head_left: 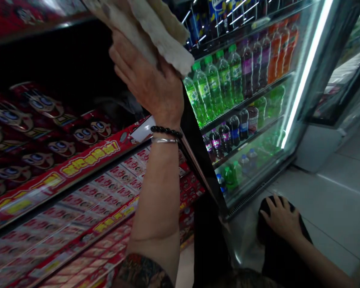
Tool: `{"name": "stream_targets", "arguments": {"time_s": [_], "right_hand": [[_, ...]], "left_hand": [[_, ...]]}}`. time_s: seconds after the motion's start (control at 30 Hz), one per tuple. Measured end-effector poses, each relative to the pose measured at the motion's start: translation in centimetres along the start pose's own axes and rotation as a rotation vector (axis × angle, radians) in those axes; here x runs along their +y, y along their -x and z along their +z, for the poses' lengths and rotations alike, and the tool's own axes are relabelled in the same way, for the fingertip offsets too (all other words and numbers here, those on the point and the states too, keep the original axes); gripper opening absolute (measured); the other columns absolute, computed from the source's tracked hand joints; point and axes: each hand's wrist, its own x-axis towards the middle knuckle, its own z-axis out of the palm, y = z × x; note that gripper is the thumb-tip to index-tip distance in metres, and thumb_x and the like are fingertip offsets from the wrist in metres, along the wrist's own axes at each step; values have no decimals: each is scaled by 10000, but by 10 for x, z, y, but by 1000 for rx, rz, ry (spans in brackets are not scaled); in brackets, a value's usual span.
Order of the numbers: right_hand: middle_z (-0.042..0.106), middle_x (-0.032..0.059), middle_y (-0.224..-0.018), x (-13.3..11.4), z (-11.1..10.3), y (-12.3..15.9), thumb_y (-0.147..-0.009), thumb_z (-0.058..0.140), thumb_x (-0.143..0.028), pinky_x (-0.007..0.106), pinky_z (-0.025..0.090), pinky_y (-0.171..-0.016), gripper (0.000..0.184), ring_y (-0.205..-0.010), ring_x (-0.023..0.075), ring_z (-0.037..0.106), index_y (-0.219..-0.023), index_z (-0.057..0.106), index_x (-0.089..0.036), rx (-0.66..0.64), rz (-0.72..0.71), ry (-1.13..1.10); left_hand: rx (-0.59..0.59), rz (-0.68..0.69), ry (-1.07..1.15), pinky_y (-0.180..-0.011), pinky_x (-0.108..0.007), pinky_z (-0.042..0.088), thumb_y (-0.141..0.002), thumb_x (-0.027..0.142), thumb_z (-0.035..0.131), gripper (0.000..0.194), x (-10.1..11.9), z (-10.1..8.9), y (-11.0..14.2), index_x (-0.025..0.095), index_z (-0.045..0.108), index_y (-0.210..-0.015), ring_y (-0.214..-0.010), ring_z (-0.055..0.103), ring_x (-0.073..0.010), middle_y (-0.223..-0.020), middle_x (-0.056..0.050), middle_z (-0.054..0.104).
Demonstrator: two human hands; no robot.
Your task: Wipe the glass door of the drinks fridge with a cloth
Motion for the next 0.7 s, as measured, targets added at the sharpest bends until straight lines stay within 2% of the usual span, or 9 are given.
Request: {"name": "stream_targets", "arguments": {"time_s": [0.07,0.13,0.27,0.4,0.53,0.7], "right_hand": [[360,181,-1732,-1,-3,1,-1095,490,-499,712,384,-1140,546,-1574,444,291,-1549,594,-213,18,-2,13],[359,183,-1733,-2,-5,2,-1101,481,-497,699,387,-1142,545,-1574,439,290,-1548,591,-205,33,-5,21],[379,188,-1722,-2,-7,3,-1103,470,-502,690,390,-1137,553,-1567,440,297,-1552,583,-199,17,-11,25],[369,196,-1728,-2,-8,3,-1105,456,-502,698,381,-1136,564,-1575,452,278,-1560,579,-193,1,-8,12],[361,197,-1734,0,-12,3,-1108,438,-504,690,381,-1131,571,-1576,450,271,-1557,588,-185,-11,-7,-1],[374,188,-1729,1,-16,1,-1111,433,-524,680,389,-1127,577,-1580,442,261,-1553,594,-189,-27,13,5]], "left_hand": [[69,30,-35,-1375,-514,164,-941,276,478,779,5,-3,45,-115,267,-1582,-1596,270,-361,-1673,-235,331],[117,85,-29,-1332,-520,267,-981,296,519,719,3,-7,81,-103,342,-1552,-1505,360,-369,-1600,-265,405],[76,127,-46,-1336,-530,273,-1069,384,467,716,-3,-21,144,-153,351,-1530,-1481,377,-391,-1526,-336,453],[-3,86,-28,-1328,-550,290,-1079,433,436,755,-9,-27,208,-92,266,-1595,-1522,343,-390,-1561,-354,409],[-79,35,-22,-1311,-620,316,-1032,414,502,810,-20,-26,278,-8,158,-1632,-1535,337,-430,-1564,-365,363],[-237,-35,-6,-1257,-678,375,-928,299,605,869,-39,-32,376,63,141,-1624,-1474,409,-484,-1512,-374,402]]}}
